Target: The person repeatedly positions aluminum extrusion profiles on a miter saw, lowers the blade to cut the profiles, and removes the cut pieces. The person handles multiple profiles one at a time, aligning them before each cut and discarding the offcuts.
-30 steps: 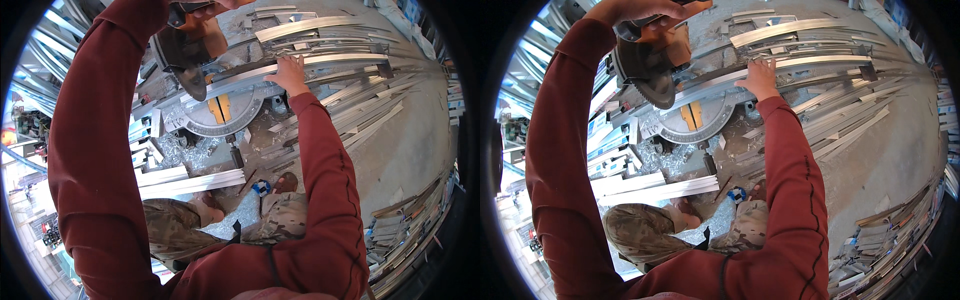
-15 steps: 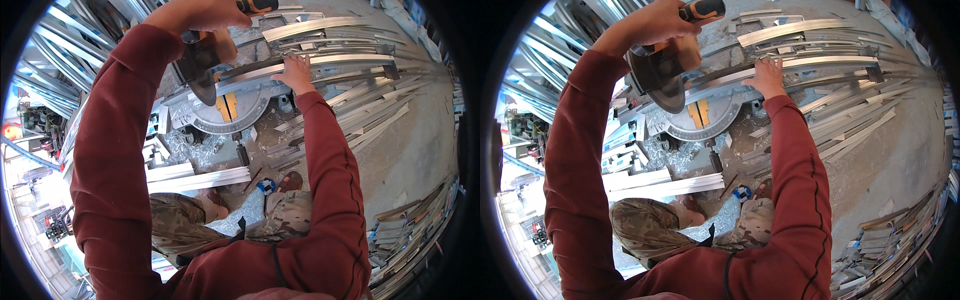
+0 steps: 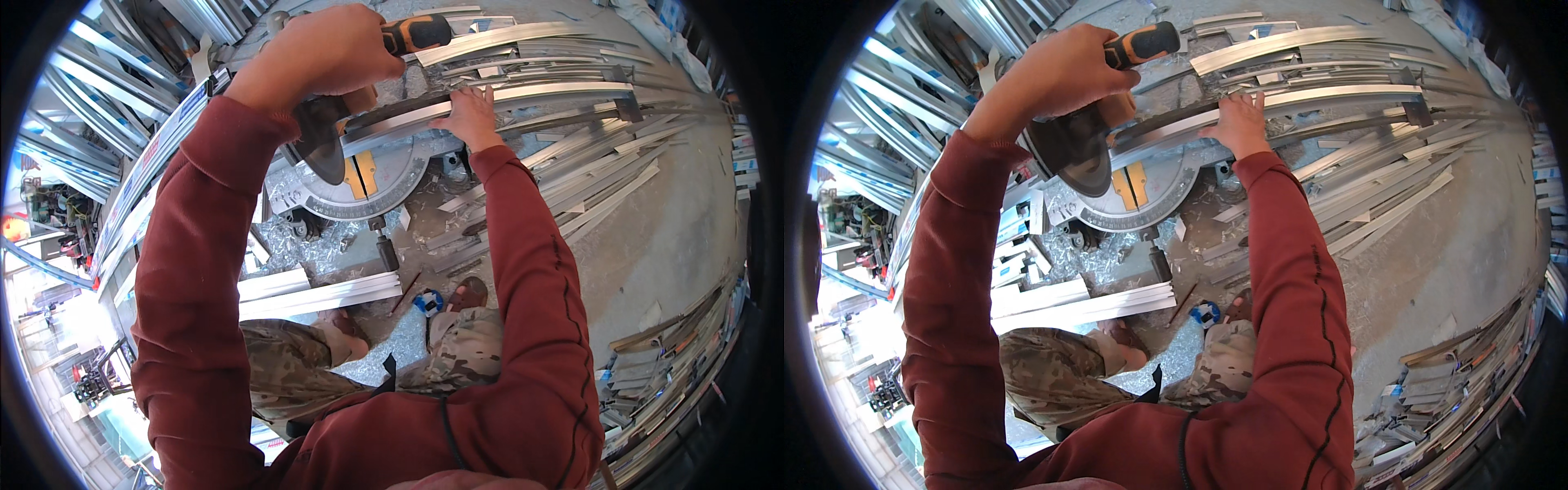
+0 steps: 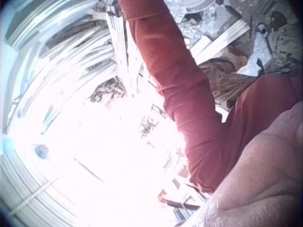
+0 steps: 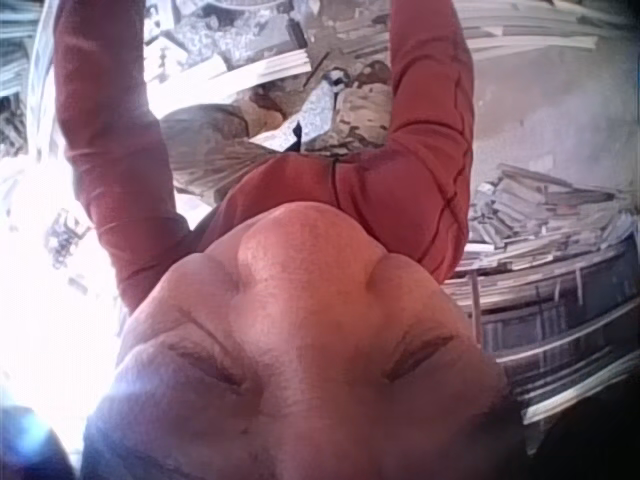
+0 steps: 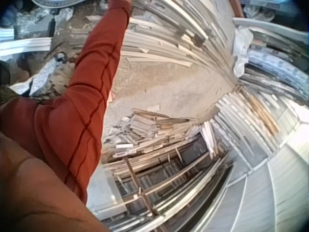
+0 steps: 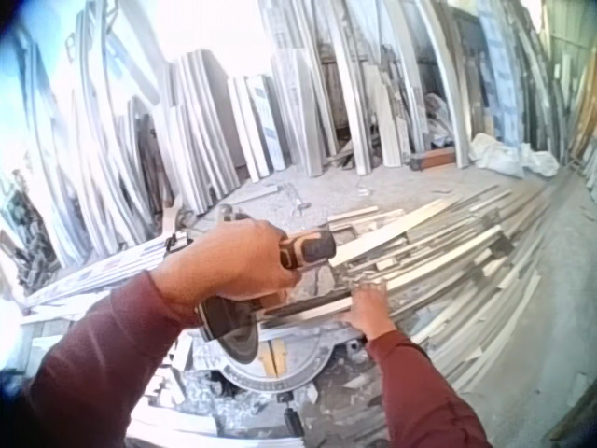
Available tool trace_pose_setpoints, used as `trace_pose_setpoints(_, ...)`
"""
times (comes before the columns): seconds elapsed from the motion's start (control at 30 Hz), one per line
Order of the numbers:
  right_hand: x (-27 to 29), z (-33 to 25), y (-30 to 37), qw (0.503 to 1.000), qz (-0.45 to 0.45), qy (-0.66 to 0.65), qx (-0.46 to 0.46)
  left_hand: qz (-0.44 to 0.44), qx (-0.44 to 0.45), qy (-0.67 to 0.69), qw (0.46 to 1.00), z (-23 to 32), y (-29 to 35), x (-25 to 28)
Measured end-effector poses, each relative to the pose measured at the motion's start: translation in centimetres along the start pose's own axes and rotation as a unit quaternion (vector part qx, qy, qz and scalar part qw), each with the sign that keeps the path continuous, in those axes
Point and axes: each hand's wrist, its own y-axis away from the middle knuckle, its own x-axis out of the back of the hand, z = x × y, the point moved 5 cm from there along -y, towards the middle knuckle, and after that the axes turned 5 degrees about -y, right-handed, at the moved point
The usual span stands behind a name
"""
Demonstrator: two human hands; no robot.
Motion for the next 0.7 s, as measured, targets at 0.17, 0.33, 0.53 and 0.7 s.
trace_pose_setpoints(0.17,0.1,-0.5,0.0,1.000,-0.017,0.012,-0.006,-0.024,0.007,0.011,1.000,0.4,0.7,-0.3)
trace_pose_setpoints(0.33,0.0,-0.2,-0.1,1.000,-0.004,0.018,-0.007,-0.006,0.004,-0.015,1.000,0.9,1.0,-0.6)
trace_pose_setpoints(0.53,-0.1,-0.4,-0.2,1.000,0.002,0.028,0.000,0.020,0.002,-0.035,0.999,1.3,1.6,-0.7)
trace_pose_setpoints(0.7,-0.2,-0.3,-0.1,0.999,0.016,0.037,0.002,0.051,0.003,-0.034,0.998,1.8,2.3,-1.3)
